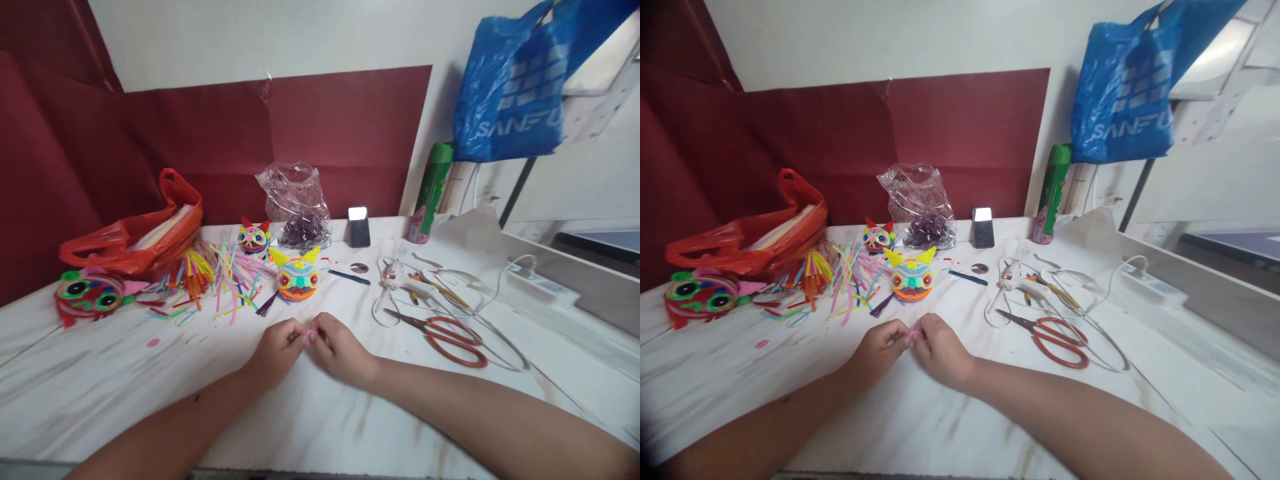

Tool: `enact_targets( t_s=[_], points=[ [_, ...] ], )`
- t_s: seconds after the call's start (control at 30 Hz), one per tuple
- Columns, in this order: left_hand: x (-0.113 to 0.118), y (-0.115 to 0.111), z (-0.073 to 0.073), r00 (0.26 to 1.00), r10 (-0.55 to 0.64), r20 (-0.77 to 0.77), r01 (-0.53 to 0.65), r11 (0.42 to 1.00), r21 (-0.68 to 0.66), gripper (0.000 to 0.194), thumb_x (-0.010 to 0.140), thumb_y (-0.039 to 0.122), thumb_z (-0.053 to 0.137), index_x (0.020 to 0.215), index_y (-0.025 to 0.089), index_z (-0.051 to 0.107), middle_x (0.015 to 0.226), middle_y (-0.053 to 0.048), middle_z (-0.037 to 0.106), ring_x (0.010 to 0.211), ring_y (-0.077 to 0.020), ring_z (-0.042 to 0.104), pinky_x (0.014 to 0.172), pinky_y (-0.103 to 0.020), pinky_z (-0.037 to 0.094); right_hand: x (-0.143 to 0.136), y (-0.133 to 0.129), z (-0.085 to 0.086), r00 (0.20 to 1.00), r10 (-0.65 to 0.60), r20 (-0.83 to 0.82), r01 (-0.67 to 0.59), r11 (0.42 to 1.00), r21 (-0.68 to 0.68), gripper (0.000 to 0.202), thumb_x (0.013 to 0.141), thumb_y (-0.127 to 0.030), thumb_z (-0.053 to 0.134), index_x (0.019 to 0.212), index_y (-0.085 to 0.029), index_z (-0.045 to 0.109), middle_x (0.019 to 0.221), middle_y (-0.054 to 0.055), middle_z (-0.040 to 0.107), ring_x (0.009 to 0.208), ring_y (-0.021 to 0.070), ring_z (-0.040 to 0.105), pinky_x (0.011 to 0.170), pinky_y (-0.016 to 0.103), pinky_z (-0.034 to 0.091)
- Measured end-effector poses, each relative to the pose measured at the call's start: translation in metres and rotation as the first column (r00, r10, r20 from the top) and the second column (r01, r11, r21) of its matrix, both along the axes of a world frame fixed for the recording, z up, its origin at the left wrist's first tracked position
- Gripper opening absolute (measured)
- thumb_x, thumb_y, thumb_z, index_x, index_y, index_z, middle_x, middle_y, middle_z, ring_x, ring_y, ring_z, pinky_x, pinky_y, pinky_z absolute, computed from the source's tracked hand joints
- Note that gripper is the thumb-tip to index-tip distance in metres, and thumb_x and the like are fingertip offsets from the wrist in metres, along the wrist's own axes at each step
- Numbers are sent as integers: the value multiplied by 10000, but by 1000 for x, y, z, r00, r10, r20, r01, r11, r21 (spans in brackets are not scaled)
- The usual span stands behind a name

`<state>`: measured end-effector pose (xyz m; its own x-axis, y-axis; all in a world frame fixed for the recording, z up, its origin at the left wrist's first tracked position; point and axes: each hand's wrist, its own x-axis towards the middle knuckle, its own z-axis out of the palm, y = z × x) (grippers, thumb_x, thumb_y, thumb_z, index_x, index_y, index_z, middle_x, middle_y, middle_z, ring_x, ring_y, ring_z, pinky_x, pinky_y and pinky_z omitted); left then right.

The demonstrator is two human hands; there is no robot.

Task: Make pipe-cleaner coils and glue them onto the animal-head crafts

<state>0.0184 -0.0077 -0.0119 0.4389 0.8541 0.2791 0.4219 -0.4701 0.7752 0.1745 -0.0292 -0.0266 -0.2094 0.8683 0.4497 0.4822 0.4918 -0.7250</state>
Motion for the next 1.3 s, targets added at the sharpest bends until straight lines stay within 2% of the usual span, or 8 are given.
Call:
enact_targets(
  t_s=[0.17,0.3,0.53,0.7,0.83,1.0,1.13,1.3],
  points=[
    [1,1,5,989,88,116,-66,980,-186,201,744,337,518,631,171,499,518,59,393,489,-84,330,478,-215,270,3,7,3,974,49,-221,-95,975,-202,214,846,-317,429,770,-168,563,717,17,557,685,142,500,659,273,403],
    [-1,6,3,963,150,226,-83,956,-281,209,724,331,524,604,167,473,522,54,422,488,-77,343,492,-219,278,7,17,-1,935,-26,-353,-87,950,-301,219,824,-346,454,787,-173,583,679,-10,529,643,129,478,625,262,384],
    [1,7,0,939,134,318,-14,936,-352,190,692,337,548,629,164,500,509,57,431,492,-79,363,500,-223,279,4,11,-1,889,43,-455,-218,915,-340,229,774,-388,558,803,-162,585,686,-8,569,628,112,486,595,242,385],
    [3,4,2,965,102,241,-11,936,-352,182,691,331,557,652,153,548,542,43,464,503,-80,372,511,-228,290,4,10,1,914,15,-406,-169,923,-345,274,747,-448,584,734,-175,569,628,-13,569,574,109,472,525,232,366],
    [2,6,1,952,103,289,7,934,-358,202,731,332,512,780,146,573,656,8,555,541,-87,409,538,-234,328,5,14,-1,891,-58,-450,-147,902,-406,294,718,-457,606,717,-167,557,577,-31,527,520,90,416,494,225,315],
    [0,10,-1,949,110,295,1,936,-351,188,730,319,513,767,144,570,666,7,559,556,-85,418,564,-237,346,13,22,6,888,-136,-439,-73,901,-427,300,687,-452,629,679,-161,556,536,-45,483,490,79,384,474,223,282],
    [2,10,3,948,164,272,-38,909,-415,195,677,314,546,763,141,578,663,7,580,535,-81,413,541,-230,333,38,46,23,864,-225,-450,66,937,-342,259,690,-397,656,641,-167,547,537,-35,510,502,83,436,496,221,355],
    [3,10,6,958,141,251,-27,912,-408,203,653,335,556,716,144,575,630,9,575,516,-82,410,528,-230,328,66,88,41,847,-312,-430,135,910,-393,202,701,-267,681,604,-157,542,552,1,573,511,93,509,488,219,410]
  ],
)
